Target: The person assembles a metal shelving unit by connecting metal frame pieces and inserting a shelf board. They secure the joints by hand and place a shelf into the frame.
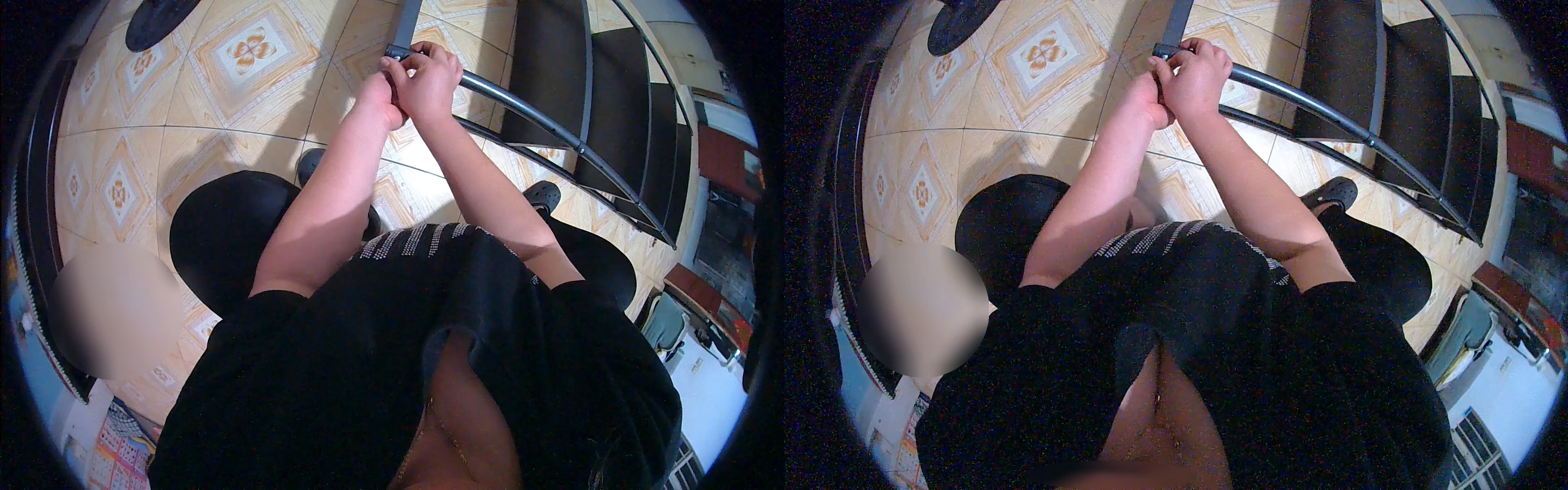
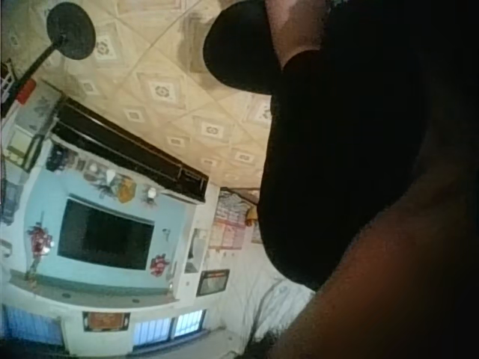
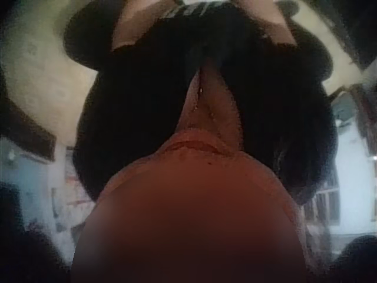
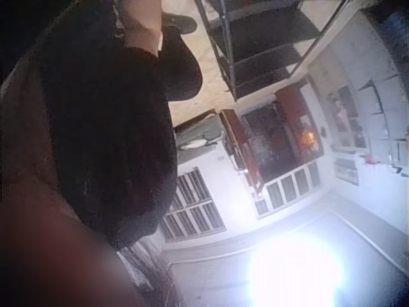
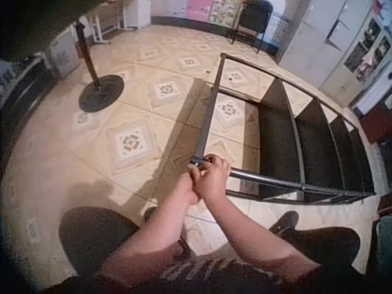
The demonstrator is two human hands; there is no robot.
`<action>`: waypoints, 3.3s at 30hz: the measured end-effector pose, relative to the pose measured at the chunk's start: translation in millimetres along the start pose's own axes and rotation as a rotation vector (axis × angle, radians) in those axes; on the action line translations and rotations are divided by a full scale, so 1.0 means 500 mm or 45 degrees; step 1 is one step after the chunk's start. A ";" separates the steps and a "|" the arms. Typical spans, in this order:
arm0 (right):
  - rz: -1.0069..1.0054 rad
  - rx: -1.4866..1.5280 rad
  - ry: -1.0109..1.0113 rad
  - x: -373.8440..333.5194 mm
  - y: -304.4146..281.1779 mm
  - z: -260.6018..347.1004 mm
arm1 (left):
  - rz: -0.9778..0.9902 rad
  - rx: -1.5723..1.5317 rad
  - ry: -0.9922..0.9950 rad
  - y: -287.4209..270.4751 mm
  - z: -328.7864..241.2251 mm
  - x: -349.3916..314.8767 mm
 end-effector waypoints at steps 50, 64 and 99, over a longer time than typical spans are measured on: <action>0.517 0.677 0.199 -0.067 -0.033 -0.027 | -0.672 1.210 0.836 -0.022 -0.080 -0.031; 0.051 -0.142 -0.187 -0.034 -0.005 -0.001 | -0.358 0.951 0.843 -0.015 -0.079 -0.022; 0.447 -0.502 0.245 -0.004 -0.017 0.090 | -0.520 1.135 0.764 0.002 -0.069 -0.060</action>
Point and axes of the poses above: each hand's wrist, its own x-axis towards the middle knuckle, its own y-axis out of the palm, z = x × y, the point moved 3 cm from there along x, towards the middle knuckle, and after that the axes turned 14 degrees about z, right-handed, at the moved point
